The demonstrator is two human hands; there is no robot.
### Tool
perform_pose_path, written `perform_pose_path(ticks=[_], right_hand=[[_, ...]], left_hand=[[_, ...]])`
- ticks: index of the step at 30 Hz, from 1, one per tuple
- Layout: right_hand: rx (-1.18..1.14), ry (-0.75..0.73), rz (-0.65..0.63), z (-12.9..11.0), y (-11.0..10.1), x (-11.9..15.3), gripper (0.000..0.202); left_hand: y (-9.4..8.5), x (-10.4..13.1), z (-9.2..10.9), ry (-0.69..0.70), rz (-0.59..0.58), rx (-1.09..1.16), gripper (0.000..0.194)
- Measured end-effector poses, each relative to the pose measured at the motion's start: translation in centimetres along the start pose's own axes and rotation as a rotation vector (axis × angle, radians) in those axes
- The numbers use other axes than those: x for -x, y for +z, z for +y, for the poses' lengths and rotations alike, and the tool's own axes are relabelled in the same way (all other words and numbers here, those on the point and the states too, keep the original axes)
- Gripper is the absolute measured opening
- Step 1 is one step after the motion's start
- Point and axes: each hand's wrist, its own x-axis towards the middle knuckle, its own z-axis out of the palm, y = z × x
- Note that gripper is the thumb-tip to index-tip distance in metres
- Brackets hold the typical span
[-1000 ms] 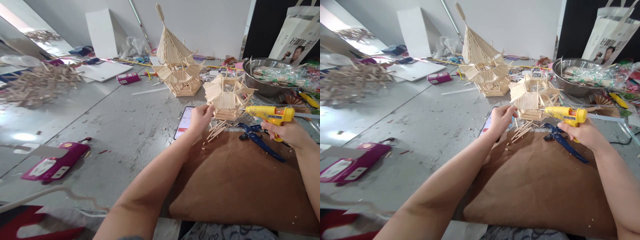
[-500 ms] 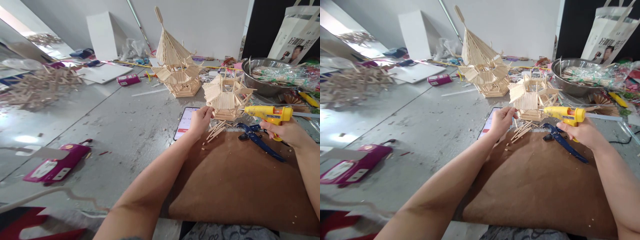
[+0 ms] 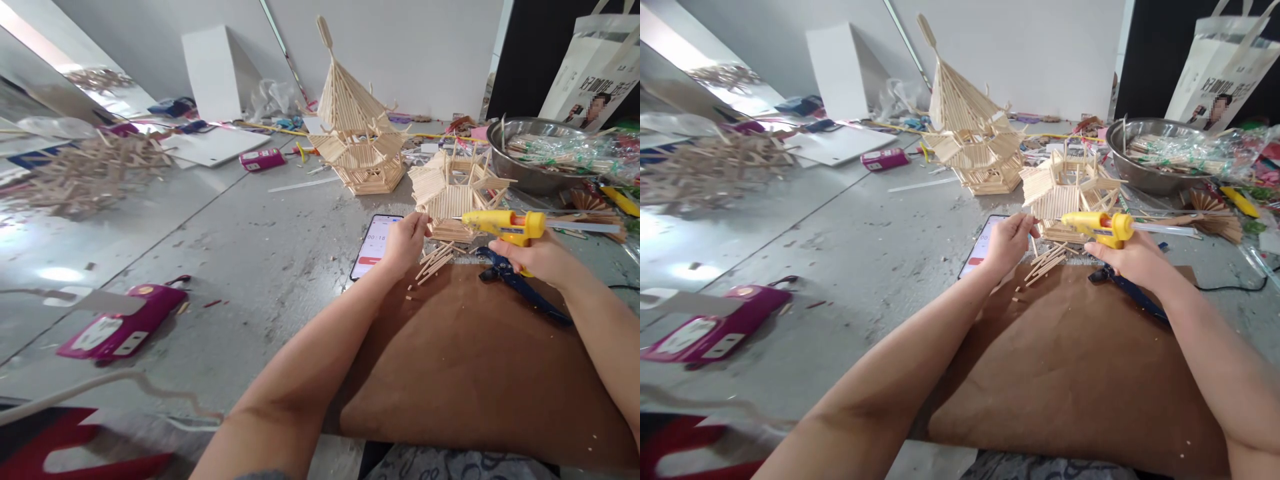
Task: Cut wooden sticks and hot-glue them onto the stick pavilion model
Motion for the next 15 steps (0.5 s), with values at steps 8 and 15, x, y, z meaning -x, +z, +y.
perform_pose_path(ticks=[8, 15], right_hand=[[0.071, -0.016, -0.03, -2.1, 1.6, -2.5, 0.034], [0.097, -0.02, -0.071, -3.0, 1.7, -2.7, 0.034]], left_hand=[[0.3, 0.0, -0.7, -0.037, -0.017, 0.095, 0.034], [0.2, 0.2, -0.8, -0.078, -0.027, 0.133, 0.035]])
